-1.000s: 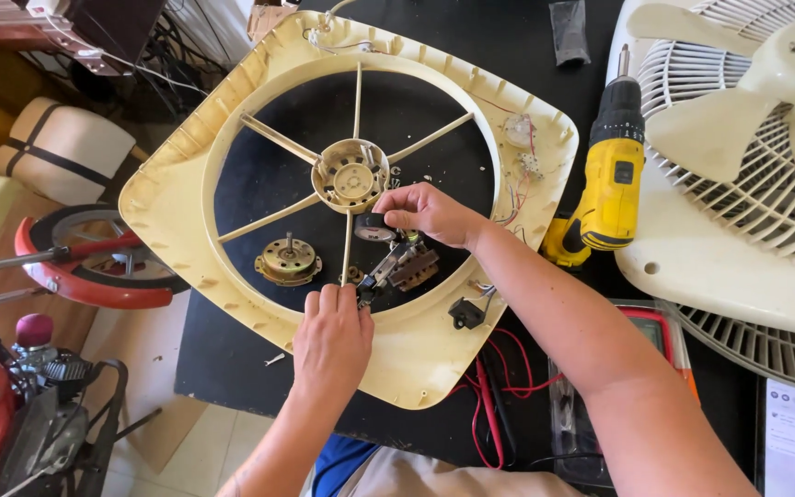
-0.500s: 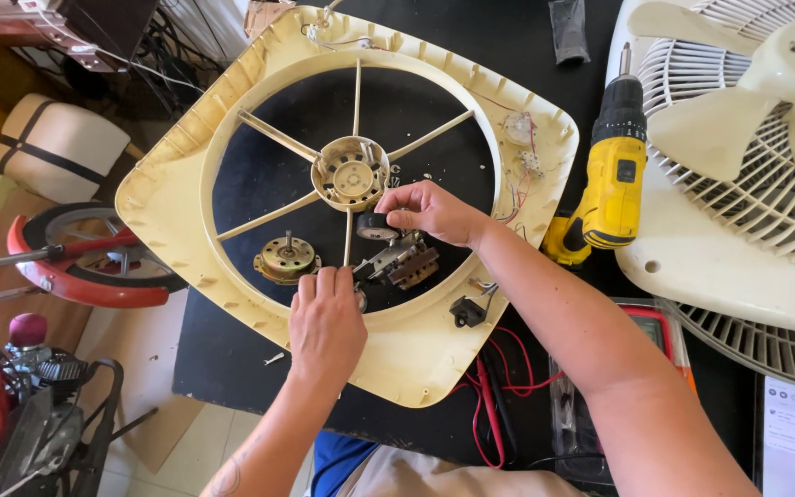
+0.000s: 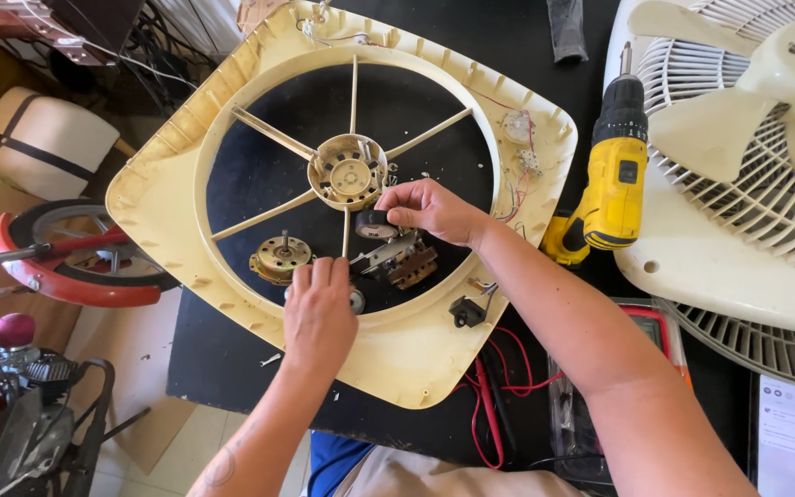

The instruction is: Repairing a fan by stripping wires, twisting them together, and insulating the connections with electrical tape.

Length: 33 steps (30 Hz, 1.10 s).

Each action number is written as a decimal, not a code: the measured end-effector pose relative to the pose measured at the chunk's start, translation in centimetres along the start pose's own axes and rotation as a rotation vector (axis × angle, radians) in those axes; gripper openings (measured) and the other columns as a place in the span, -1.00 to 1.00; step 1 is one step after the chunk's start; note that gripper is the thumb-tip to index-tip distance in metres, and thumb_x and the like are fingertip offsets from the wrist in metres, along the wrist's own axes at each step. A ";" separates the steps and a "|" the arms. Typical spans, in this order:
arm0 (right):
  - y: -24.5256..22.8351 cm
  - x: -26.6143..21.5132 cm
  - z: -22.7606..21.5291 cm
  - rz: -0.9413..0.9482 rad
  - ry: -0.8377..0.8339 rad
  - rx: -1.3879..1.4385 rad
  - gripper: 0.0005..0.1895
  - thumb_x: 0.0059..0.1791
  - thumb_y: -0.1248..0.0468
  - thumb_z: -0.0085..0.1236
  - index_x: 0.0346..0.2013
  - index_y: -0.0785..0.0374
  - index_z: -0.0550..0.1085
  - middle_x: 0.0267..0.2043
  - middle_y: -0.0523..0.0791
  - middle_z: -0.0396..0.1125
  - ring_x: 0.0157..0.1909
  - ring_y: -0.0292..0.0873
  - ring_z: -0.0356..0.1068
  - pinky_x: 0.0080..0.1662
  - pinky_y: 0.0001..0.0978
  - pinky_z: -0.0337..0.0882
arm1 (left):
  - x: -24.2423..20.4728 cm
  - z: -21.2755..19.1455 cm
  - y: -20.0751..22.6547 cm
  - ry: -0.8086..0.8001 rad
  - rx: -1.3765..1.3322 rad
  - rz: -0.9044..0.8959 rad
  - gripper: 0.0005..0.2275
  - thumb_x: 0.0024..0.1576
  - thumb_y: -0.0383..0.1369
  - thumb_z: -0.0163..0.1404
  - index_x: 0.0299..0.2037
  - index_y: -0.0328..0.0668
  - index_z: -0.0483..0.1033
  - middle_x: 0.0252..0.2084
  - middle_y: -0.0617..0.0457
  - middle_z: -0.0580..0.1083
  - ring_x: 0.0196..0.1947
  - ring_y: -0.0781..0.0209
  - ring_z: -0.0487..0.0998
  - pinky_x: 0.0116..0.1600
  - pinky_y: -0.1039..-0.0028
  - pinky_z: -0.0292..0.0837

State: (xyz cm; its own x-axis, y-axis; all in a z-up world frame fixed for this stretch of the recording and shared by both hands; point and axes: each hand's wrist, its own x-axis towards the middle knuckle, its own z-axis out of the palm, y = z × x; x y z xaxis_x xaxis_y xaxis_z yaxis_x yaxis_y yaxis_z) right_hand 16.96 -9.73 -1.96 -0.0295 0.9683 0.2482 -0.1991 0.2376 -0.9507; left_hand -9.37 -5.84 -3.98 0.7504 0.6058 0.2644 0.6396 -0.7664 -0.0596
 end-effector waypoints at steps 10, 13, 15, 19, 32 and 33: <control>-1.1 0.0 0.7 0.016 0.012 0.030 -0.89 0.10 0.27 0.26 -0.23 0.27 0.57 -0.29 -0.25 0.40 -0.19 -0.42 0.29 -0.04 -0.56 0.34 | 1.5 1.3 0.4 0.018 -0.025 0.028 -0.66 0.12 -0.29 0.10 0.11 -0.02 0.41 -0.01 0.10 0.39 0.07 0.03 0.40 0.11 0.33 0.41; -0.2 0.3 -0.1 0.029 0.007 0.021 -0.89 0.10 0.27 0.26 -0.23 0.27 0.58 -0.32 -0.24 0.42 -0.20 -0.40 0.31 -0.05 -0.55 0.35 | 1.5 0.5 0.4 0.018 -0.025 0.029 -0.64 0.12 -0.27 0.09 0.13 -0.01 0.42 0.01 0.11 0.39 0.08 0.04 0.40 0.10 0.33 0.42; 0.3 0.4 -0.4 0.027 0.011 0.023 -0.88 0.10 0.26 0.26 -0.23 0.28 0.58 -0.31 -0.23 0.42 -0.20 -0.40 0.32 -0.04 -0.55 0.35 | 1.1 0.0 -0.4 -0.009 -0.043 0.013 -0.64 0.12 -0.30 0.11 0.13 -0.01 0.43 0.01 0.11 0.39 0.09 0.03 0.39 0.10 0.32 0.44; 0.7 0.4 -0.6 0.026 0.023 0.036 -0.88 0.10 0.27 0.26 -0.22 0.27 0.57 -0.30 -0.24 0.43 -0.19 -0.41 0.34 -0.04 -0.56 0.36 | 0.9 -1.4 -1.1 -0.035 -0.078 -0.009 -0.67 0.12 -0.35 0.11 0.11 -0.04 0.45 0.01 0.09 0.39 0.09 0.01 0.38 0.10 0.31 0.45; 0.1 0.4 -0.1 0.037 0.040 0.065 -0.90 0.10 0.30 0.25 -0.22 0.28 0.57 -0.34 -0.24 0.42 -0.23 -0.41 0.34 -0.07 -0.57 0.38 | 1.7 -1.0 -0.9 -0.052 -0.062 -0.012 -0.63 0.10 -0.33 0.11 0.14 0.01 0.42 0.03 0.13 0.38 0.12 0.03 0.38 0.10 0.32 0.49; -0.2 0.3 0.1 0.035 0.050 0.069 -0.91 0.10 0.31 0.24 -0.21 0.29 0.57 -0.34 -0.23 0.42 -0.23 -0.41 0.34 -0.07 -0.58 0.39 | 1.6 -0.9 -1.1 -0.053 -0.057 -0.014 -0.65 0.11 -0.34 0.10 0.12 0.01 0.42 0.03 0.13 0.38 0.12 0.03 0.37 0.11 0.33 0.48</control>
State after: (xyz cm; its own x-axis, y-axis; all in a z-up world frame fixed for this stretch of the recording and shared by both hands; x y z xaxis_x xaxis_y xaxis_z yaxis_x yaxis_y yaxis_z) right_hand 16.84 -9.46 -1.66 0.0109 0.9788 0.2043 -0.2662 0.1998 -0.9430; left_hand -9.01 -4.23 -2.61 0.7500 0.6262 0.2131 0.6410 -0.7676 -0.0006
